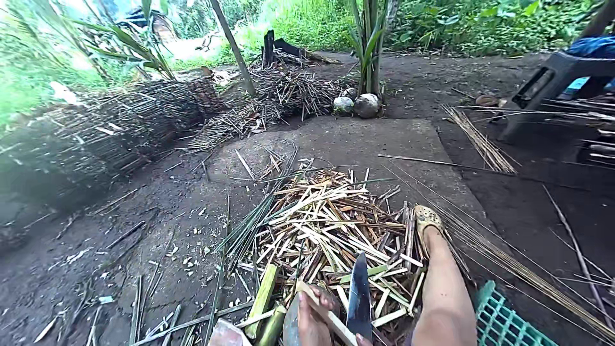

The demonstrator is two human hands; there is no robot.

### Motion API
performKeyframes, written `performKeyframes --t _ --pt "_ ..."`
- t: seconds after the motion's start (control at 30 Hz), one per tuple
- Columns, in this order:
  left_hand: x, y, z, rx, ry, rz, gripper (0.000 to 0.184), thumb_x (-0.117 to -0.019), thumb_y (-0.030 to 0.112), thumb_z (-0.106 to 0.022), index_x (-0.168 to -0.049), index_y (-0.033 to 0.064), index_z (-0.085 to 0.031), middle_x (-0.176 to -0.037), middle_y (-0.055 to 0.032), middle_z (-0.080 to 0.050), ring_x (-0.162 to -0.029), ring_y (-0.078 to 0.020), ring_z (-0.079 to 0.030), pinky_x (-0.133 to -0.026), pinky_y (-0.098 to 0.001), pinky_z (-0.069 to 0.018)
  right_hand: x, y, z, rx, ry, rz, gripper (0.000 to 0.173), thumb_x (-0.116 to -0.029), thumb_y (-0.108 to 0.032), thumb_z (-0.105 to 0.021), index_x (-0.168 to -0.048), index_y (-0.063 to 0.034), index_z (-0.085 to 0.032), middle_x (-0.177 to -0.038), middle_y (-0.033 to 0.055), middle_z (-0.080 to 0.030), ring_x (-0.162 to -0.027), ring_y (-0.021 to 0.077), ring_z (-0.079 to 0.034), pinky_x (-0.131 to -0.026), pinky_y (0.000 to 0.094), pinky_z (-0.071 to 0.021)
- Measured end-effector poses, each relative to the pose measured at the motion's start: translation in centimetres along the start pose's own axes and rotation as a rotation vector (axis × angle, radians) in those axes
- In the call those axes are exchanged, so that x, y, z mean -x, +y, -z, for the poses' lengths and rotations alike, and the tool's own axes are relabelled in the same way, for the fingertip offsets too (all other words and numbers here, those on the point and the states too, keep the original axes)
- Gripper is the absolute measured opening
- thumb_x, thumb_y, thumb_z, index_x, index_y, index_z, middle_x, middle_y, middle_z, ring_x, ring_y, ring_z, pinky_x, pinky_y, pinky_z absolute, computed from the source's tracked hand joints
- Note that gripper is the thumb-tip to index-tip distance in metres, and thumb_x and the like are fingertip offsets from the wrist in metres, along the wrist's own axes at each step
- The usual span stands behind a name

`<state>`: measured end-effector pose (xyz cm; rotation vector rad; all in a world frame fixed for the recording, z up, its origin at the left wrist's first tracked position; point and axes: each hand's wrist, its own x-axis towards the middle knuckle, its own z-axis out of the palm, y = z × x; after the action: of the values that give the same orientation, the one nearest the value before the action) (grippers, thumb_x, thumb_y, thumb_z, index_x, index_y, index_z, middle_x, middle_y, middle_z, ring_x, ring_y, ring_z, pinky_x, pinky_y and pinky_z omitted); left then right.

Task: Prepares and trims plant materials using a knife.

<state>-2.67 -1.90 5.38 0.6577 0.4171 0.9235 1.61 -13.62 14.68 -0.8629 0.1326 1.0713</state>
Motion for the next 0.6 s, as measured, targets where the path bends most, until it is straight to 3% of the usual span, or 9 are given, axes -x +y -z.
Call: performKeyframes --t 0.03,0.07,0.13,0.17,0.27,0.37,0.6 --pt "0.1 0.2 0.0 -0.036 0.008 0.012 0.056 -0.1095 0.037 -0.014 -0.094 0.0129 -0.063 -0.073 0.0043 -0.068 -0.067 -0.0072 -0.068 -0.069 -0.0247 -0.0591 2.1 -3.8 -4.9 0.183 0.182 -0.077 0.017 -0.1048 -0.002 -0.038 -0.092 0.0004 -0.047 -0.056 -0.0016 -0.037 -0.041 0.0014 -0.032 -0.045 0.0097 -0.0359" --pt "0.2 0.5 -0.1 -0.054 0.032 0.009 0.055 -0.1093 0.033 -0.013 -0.1 0.0101 -0.063 -0.076 0.0026 -0.07 -0.07 -0.0083 -0.07 -0.07 -0.0253 -0.0598 3.4 -5.9 -7.8 0.297 0.233 -0.047 0.013 -0.1032 -0.001 -0.04 -0.093 0.0007 -0.047 -0.058 -0.002 -0.038 -0.042 0.0004 -0.032 -0.046 0.0077 -0.0359" --pt "0.2 0.8 -0.3 -0.054 0.09 -0.019 0.057 -0.1092 0.031 -0.011 -0.11 0.0085 -0.063 -0.079 0.0026 -0.073 -0.073 -0.009 -0.072 -0.071 -0.0255 -0.0605 4.4 -6.7 -9.2 0.34 0.185 0.027 0.011 -0.1037 -0.001 -0.038 -0.095 0.0023 -0.045 -0.061 -0.0026 -0.04 -0.044 -0.0021 -0.034 -0.048 0.0067 -0.0371" --pt "0.1 1.1 -0.5 -0.053 0.133 -0.021 0.062 -0.1098 0.036 -0.005 -0.107 0.01 -0.062 -0.076 0.0038 -0.072 -0.07 -0.0082 -0.071 -0.069 -0.0251 -0.0605 4.3 -6.4 -9.0 0.322 0.167 0.03 0.012 -0.1042 -0.001 -0.037 -0.096 0.0025 -0.045 -0.061 -0.0028 -0.041 -0.045 -0.0026 -0.036 -0.049 0.0068 -0.0381" --pt "-0.2 2.3 -1.2 -0.024 0.287 0.038 0.07 -0.1084 0.049 -0.001 -0.08 0.014 -0.055 -0.06 0.0051 -0.06 -0.054 -0.008 -0.063 -0.057 -0.0242 -0.0565 4.1 -6.0 -8.6 0.304 0.146 0.035 0.012 -0.1033 0.0 -0.038 -0.097 0.0039 -0.047 -0.063 -0.0017 -0.044 -0.047 -0.0015 -0.04 -0.052 0.0077 -0.0405" --pt "-0.5 3.1 -1.5 0.0 0.328 0.06 0.071 -0.1088 0.046 -0.002 -0.064 0.0161 -0.049 -0.049 0.0046 -0.052 -0.042 -0.0083 -0.054 -0.047 -0.0238 -0.0502 4.1 -6.0 -8.7 0.287 0.087 0.024 0.013 -0.1033 0.001 -0.037 -0.1 0.005 -0.049 -0.065 -0.0005 -0.05 -0.051 -0.0013 -0.046 -0.057 0.0081 -0.044" --pt "0.3 3.9 -2.0 0.019 0.111 0.03 0.065 -0.1026 0.027 -0.004 -0.062 0.0179 -0.055 -0.051 0.0053 -0.056 -0.045 -0.0059 -0.057 -0.05 -0.0213 -0.0505 3.8 -5.1 -6.9 0.342 0.059 0.221 0.01 -0.0998 0.004 -0.041 -0.097 0.0091 -0.049 -0.067 0.0006 -0.045 -0.05 -0.0009 -0.04 -0.055 0.0073 -0.0396"
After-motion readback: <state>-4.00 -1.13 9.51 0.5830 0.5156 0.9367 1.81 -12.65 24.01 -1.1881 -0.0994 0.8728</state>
